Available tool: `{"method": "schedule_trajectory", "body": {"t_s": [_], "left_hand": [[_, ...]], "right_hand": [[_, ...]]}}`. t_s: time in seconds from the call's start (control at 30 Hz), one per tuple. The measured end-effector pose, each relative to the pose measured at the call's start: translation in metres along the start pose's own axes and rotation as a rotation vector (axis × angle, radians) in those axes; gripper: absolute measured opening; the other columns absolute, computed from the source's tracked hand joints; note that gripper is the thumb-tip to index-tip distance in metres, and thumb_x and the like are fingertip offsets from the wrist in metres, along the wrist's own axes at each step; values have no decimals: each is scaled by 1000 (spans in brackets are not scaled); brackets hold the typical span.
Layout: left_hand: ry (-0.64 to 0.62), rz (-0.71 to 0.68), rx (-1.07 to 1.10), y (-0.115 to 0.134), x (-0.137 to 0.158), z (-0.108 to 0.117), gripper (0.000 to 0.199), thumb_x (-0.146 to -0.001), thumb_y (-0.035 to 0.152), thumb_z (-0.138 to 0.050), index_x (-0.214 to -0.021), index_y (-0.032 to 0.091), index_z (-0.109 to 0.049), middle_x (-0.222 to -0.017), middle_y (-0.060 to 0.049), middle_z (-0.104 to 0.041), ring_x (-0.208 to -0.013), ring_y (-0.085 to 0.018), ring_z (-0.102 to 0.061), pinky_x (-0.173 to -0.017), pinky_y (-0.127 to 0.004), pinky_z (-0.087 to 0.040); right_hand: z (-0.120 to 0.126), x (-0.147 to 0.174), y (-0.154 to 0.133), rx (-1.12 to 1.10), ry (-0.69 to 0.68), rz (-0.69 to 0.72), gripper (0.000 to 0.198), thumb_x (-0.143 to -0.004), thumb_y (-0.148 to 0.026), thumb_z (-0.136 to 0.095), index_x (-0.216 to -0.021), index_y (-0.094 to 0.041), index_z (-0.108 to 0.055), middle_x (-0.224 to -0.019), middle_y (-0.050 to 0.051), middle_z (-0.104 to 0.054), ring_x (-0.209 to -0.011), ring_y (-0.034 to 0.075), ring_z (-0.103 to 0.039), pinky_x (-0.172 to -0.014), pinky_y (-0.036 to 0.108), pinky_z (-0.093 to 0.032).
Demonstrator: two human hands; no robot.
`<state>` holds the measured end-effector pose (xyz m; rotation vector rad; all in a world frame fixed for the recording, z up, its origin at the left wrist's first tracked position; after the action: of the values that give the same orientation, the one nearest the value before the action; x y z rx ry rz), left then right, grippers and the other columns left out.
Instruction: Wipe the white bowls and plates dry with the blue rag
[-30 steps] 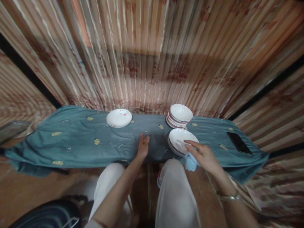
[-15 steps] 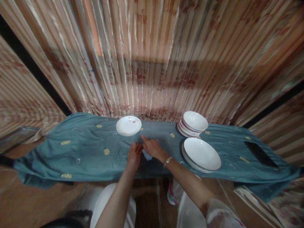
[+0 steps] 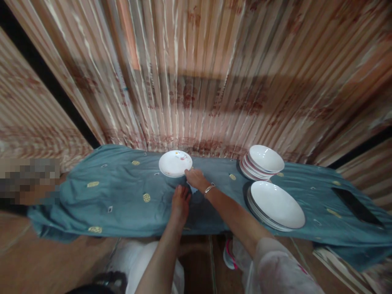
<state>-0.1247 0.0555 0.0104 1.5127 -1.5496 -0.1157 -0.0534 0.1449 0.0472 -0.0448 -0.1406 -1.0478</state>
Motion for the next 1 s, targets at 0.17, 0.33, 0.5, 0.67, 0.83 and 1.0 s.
{"method": "schedule_trajectory", "body": {"t_s": [0.17,0.33,0.5,0.67,0.83,1.0], "left_hand": [[-2,7,16,2,-3,4,22,-96,29,-42,-114,25,-53,-136,-10,-55,-125,-18,-54,-95,-32,-47],[0,29,70,11,-4,4,23,-96,34,-42,-114,24,-55,-123,-11,-61,-114,-19,-61,-90,-32,-50],[-89,12,65,20,-3,8,24,-93,39,-50,-107,23,-60,-108,-9,-68,-96,-18,-68,-84,-32,-53],[-195,-66,7,15,4,15,21,-77,20,-66,-98,16,-64,-87,-5,-73,-77,-17,-69,-76,-32,-57],[-217,-117,-144,5,11,22,21,-70,15,-68,-91,14,-66,-83,-5,-74,-71,-18,-70,-63,-27,-58],[-185,-155,-386,-4,8,29,36,-75,18,-65,-110,15,-68,-101,-10,-74,-81,-20,-71,-57,-25,-56]], "right_hand": [[13,4,-5,15,23,35,31,-94,-11,-39,-111,-5,-64,-109,24,-69,-109,27,-65,-93,37,-49],[22,24,-7,24,71,34,32,-96,-16,-37,-111,-6,-63,-107,23,-70,-106,28,-67,-89,37,-51],[19,68,-11,18,96,31,28,-96,-13,-36,-110,-10,-61,-104,19,-72,-99,26,-69,-83,34,-53],[8,118,-20,-67,108,-7,28,-97,-13,-37,-110,-11,-61,-101,16,-73,-96,26,-70,-79,34,-53],[-7,166,-11,-352,131,-151,42,-96,-28,-50,-134,-11,-50,-101,15,-74,-92,26,-71,-79,34,-52],[-14,185,30,-766,393,-263,35,-97,-36,-46,-121,-16,-62,-92,7,-75,-79,19,-70,-72,29,-51]]}}
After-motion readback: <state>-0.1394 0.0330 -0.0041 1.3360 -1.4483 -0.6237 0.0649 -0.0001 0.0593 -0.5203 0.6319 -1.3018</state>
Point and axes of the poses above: each hand's wrist, its own x-axis away from the middle knuckle, its own z-axis out of the back of the hand, y = z × x, the point moved 1 cm from there along -x, towards the middle knuckle
